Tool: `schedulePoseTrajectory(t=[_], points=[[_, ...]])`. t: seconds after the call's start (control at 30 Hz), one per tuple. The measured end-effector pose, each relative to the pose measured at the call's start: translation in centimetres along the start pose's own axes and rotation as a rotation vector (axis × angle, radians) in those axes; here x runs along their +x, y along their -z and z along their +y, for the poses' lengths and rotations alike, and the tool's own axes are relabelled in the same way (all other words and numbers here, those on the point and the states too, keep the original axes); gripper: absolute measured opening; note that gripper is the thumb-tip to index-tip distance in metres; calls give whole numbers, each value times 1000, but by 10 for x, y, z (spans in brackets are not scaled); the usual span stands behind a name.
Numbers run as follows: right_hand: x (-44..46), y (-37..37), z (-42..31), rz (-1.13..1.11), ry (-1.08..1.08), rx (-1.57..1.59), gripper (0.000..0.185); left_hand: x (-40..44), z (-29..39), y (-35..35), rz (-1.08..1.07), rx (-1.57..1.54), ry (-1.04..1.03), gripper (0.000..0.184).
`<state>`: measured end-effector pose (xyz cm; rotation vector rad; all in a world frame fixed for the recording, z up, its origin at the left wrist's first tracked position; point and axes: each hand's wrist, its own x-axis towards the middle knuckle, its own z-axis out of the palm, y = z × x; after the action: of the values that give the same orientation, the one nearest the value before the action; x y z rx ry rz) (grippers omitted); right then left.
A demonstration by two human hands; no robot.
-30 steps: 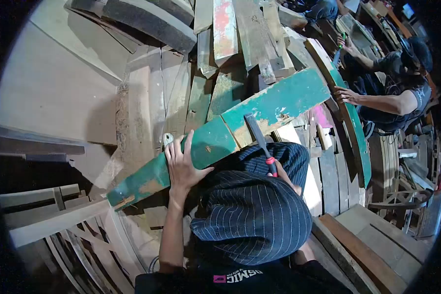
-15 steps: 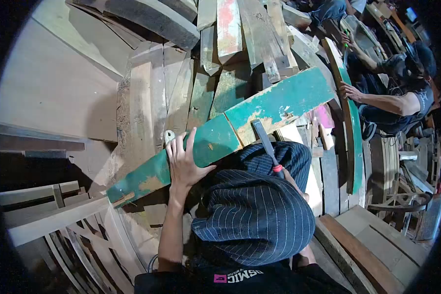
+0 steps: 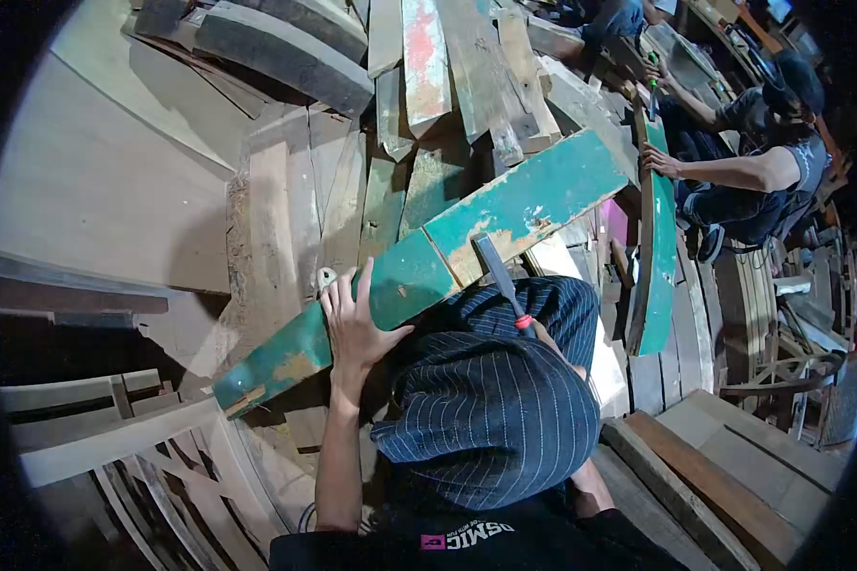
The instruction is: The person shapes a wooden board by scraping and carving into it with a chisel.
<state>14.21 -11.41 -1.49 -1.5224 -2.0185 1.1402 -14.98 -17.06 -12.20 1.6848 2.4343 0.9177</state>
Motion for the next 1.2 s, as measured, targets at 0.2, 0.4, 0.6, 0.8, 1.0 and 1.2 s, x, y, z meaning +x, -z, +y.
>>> schedulePoseTrajectory(t=[0.2,0.4,0.6,0.8,1.0,1.2], points=[[34,-22,-17,30,-73,-170,51,-1,3,0,26,15,-2,126],[13,-10,-7,33,94,-139,47,0,-4,-3,48,7,-32,123],[0,-6,0,-17,24,-90,47,0,-2,-1,14,-9,-4,124],[2,-12,0,-13,10,-65,47,2,0,3,-4,-25,-1,122],[1,-17,10,-14,14,-13,47,1,-1,1,4,-6,1,124],[19,-40,14,70,-13,6,47,2,-1,2,6,-9,-13,124]])
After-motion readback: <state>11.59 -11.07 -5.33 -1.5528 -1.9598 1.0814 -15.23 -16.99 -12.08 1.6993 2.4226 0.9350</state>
